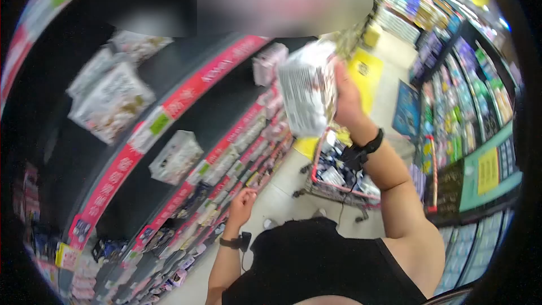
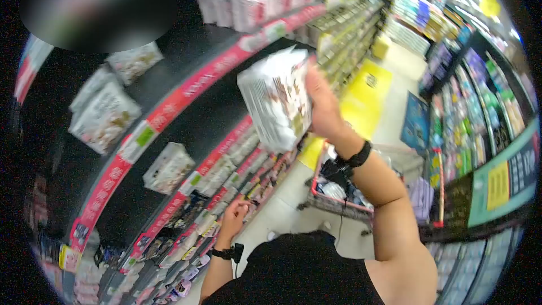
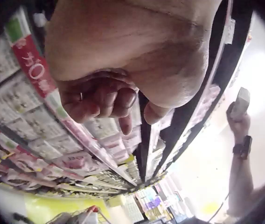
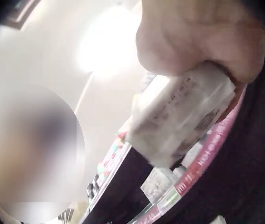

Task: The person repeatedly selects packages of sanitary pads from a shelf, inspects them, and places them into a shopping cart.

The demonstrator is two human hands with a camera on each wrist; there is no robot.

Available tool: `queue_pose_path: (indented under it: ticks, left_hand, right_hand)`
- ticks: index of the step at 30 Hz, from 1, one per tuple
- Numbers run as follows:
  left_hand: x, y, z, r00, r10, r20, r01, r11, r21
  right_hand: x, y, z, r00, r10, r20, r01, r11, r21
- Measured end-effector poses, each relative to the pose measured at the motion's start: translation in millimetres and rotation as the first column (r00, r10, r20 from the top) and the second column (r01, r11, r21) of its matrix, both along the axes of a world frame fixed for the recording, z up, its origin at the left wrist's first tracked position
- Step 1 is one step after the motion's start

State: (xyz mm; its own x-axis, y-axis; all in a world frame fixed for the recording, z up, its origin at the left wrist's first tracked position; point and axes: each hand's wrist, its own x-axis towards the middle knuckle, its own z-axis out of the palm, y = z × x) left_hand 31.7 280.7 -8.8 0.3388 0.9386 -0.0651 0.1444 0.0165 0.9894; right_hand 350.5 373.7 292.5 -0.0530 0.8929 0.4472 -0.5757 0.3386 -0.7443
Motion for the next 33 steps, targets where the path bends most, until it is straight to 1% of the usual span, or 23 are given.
queue_pose_path:
  ticks: [1,2,3,4,5,6,7,9,10,13,14,17,18,19,20,21,22,24,25,26,31,32,33]
  left_hand:
    - [9,4,11,0.998,-0.037,-0.057,0.04,0.998,0.041]
    - [21,7,17,0.993,-0.051,-0.108,0.067,0.987,0.145]
    - [34,9,23,0.986,-0.058,-0.157,0.095,0.965,0.245]
    - [50,10,41,0.985,-0.046,-0.167,0.104,0.93,0.352]
    - [66,9,62,0.984,-0.032,-0.174,0.109,0.884,0.454]
    - [80,8,82,0.981,-0.087,-0.171,0.158,0.874,0.459]
    - [93,9,96,0.976,-0.139,-0.168,0.203,0.86,0.468]
    - [118,15,102,0.948,-0.251,-0.196,0.318,0.729,0.606]
    - [131,13,107,0.941,-0.28,-0.19,0.335,0.698,0.632]
    - [157,6,92,0.855,-0.51,-0.099,0.49,0.728,0.48]
    - [165,1,90,0.881,-0.468,-0.067,0.441,0.765,0.47]
    - [180,-14,66,0.948,-0.315,0.045,0.297,0.927,0.227]
    - [186,-16,68,0.963,-0.268,0.042,0.255,0.947,0.195]
    - [193,-17,71,0.97,-0.234,0.06,0.22,0.958,0.181]
    - [201,-19,73,0.977,-0.198,0.079,0.183,0.969,0.166]
    - [209,-20,75,0.982,-0.159,0.097,0.144,0.978,0.15]
    - [217,-20,76,0.984,-0.156,0.09,0.143,0.981,0.133]
    - [235,-21,79,0.989,-0.14,0.055,0.13,0.979,0.16]
    - [243,-22,80,0.99,-0.135,0.036,0.126,0.976,0.176]
    - [252,-24,81,0.985,-0.156,0.067,0.148,0.982,0.116]
    - [306,-30,97,0.926,-0.331,0.182,0.266,0.913,0.309]
    - [316,-32,99,0.906,-0.364,0.216,0.28,0.897,0.341]
    - [324,-33,99,0.902,-0.375,0.213,0.287,0.891,0.352]
  right_hand:
    - [19,-12,-37,0.994,0.097,-0.05,-0.106,0.967,-0.23]
    - [23,-26,-66,0.998,0.054,0.014,-0.043,0.903,-0.429]
    - [27,-40,-96,0.998,0.034,0.062,0.011,0.794,-0.607]
    - [22,-57,-109,0.991,0.11,0.07,-0.032,0.725,-0.688]
    - [29,-66,-158,0.984,0.149,0.097,-0.045,0.735,-0.676]
    - [30,-83,-183,0.974,0.221,0.045,-0.116,0.66,-0.743]
    - [29,-99,-201,0.957,0.29,-0.016,-0.189,0.579,-0.793]
    - [24,-123,-232,0.915,0.398,-0.059,-0.266,0.488,-0.831]
    - [22,-134,-231,0.919,0.387,-0.079,-0.252,0.421,-0.871]
    - [41,-146,-263,0.874,0.44,-0.208,-0.402,0.413,-0.817]
    - [48,-150,-267,0.937,0.346,-0.058,-0.215,0.435,-0.874]
    - [79,-151,-261,0.99,0.137,0.041,-0.073,0.729,-0.68]
    - [87,-148,-260,0.994,0.056,0.091,0.008,0.812,-0.583]
    - [100,-151,-258,0.989,0.036,0.146,0.037,0.883,-0.468]
    - [107,-156,-254,0.981,-0.016,0.195,0.094,0.914,-0.396]
    - [113,-160,-242,0.968,-0.071,0.24,0.148,0.936,-0.319]
    - [118,-164,-228,0.946,-0.086,0.313,0.166,0.957,-0.237]
    - [129,-170,-209,0.884,-0.133,0.448,0.179,0.982,-0.061]
    - [133,-171,-212,0.866,-0.16,0.474,0.2,0.979,-0.034]
    - [136,-171,-217,0.846,-0.19,0.498,0.222,0.975,-0.005]
    - [173,-175,-231,0.768,-0.36,0.53,0.325,0.932,0.161]
    - [179,-174,-233,0.759,-0.429,0.489,0.363,0.903,0.228]
    - [185,-176,-232,0.769,-0.437,0.466,0.368,0.899,0.235]
